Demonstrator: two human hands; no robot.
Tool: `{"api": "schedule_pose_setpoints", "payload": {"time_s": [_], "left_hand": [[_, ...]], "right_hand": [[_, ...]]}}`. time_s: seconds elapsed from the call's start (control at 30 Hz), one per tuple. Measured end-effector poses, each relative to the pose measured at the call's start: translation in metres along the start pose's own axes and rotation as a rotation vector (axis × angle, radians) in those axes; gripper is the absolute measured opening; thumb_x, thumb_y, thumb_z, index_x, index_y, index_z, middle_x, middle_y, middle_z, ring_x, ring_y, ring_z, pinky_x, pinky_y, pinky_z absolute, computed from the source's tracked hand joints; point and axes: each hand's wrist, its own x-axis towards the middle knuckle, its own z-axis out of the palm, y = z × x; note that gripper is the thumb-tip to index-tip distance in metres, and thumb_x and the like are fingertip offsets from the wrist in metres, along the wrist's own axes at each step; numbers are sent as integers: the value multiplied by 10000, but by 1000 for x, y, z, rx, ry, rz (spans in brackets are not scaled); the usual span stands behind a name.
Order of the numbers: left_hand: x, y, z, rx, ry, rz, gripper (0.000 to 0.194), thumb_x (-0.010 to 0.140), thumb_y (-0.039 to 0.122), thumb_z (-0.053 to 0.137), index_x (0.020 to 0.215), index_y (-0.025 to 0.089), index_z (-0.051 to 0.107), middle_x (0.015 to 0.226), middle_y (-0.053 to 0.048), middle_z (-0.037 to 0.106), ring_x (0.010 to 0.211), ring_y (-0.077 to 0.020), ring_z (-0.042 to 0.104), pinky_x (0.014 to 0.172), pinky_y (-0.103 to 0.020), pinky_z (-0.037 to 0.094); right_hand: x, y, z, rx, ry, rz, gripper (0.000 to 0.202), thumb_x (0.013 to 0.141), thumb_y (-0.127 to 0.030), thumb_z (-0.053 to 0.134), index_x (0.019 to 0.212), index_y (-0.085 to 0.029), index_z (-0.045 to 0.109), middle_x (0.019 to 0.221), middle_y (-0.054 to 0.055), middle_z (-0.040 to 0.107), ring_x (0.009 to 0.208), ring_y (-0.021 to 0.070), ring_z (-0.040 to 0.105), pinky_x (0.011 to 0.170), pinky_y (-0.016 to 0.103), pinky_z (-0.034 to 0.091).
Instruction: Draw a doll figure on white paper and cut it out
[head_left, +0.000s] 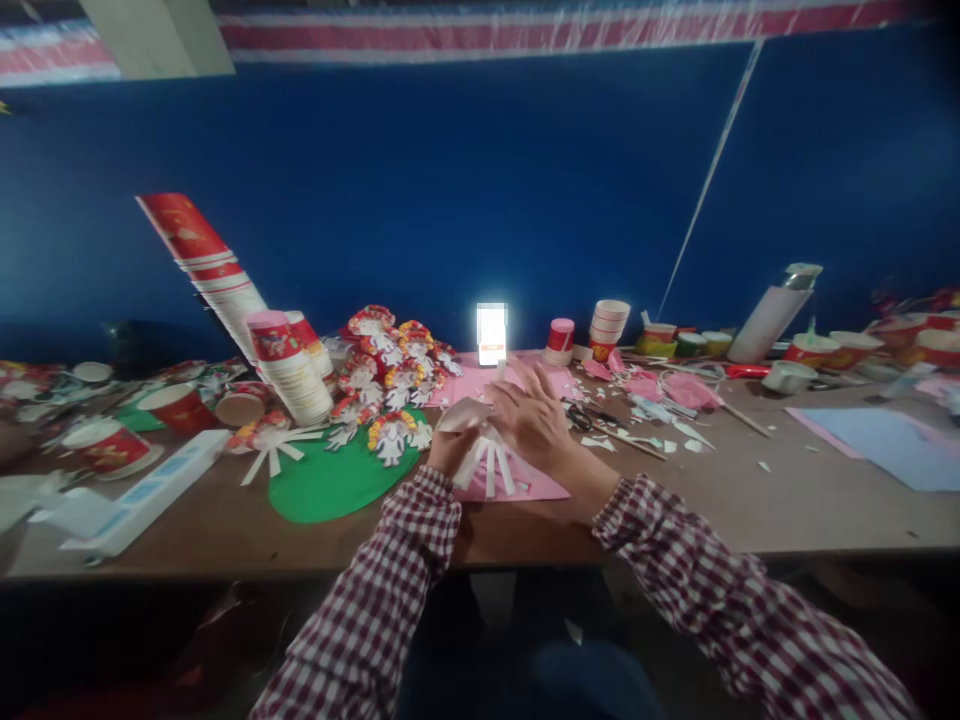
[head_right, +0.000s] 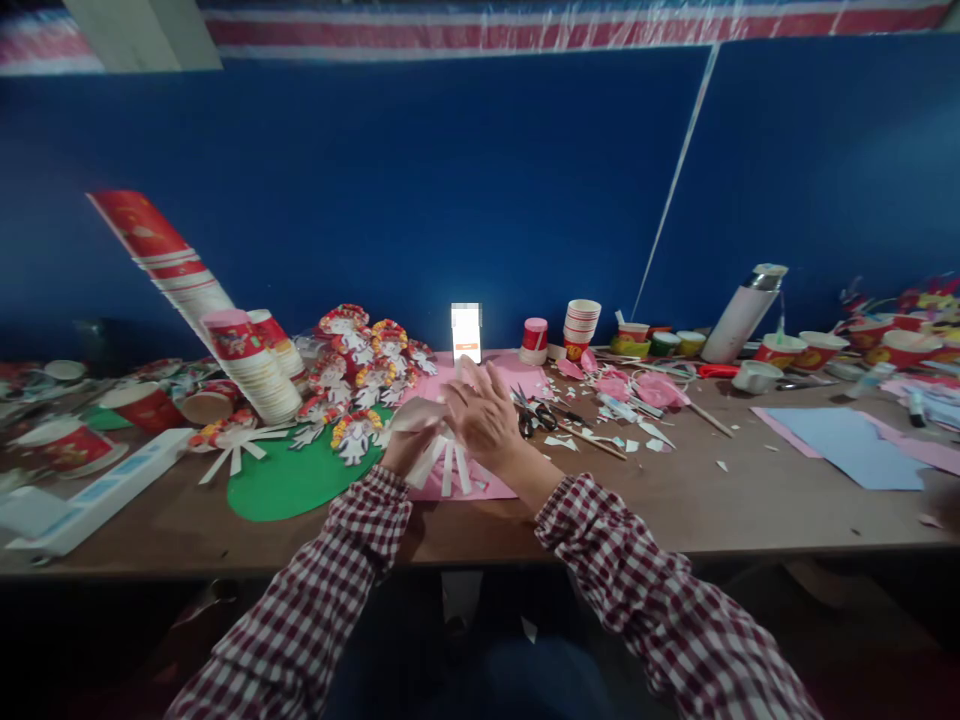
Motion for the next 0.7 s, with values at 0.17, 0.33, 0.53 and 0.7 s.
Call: {"api": "schedule_pose_setpoints", "payload": {"time_s": [0.17,0.33,0.53,0.7], "left_hand": [[1,2,-1,-24,-129,138,310,693,344,716,942,162,684,1032,-82,704,1007,-249,631,937,-392,480],[10,20,-3,-22,-232,158,343,616,368,776,893,175,716,1025,-70,714,1015,-267,623,970,-403,455],[25,30,-4,-55,-318,7,380,508,322,841,836,165,730,810,-56,733,794,-244,657,793,-379,526],[38,13,0,-185,-219,-108,344,526,353,833,774,139,727,781,-89,722,813,-260,654,797,-388,505]], "right_hand": [[13,12,-14,-115,-48,-65,362,897,-450,501,1075,-166,636,1339,114,523,1392,343,196,1133,556,105],[35,18,-32,-116,-262,-95,165,852,-314,604,854,-192,716,1022,87,696,1326,342,326,1078,582,172],[84,56,-46,424,-972,0,264,752,-410,688,884,-188,742,824,63,721,768,198,639,758,348,471],[82,92,-30,1154,-719,461,379,815,-449,601,1089,-197,673,1024,84,703,940,201,637,790,327,505]]}}
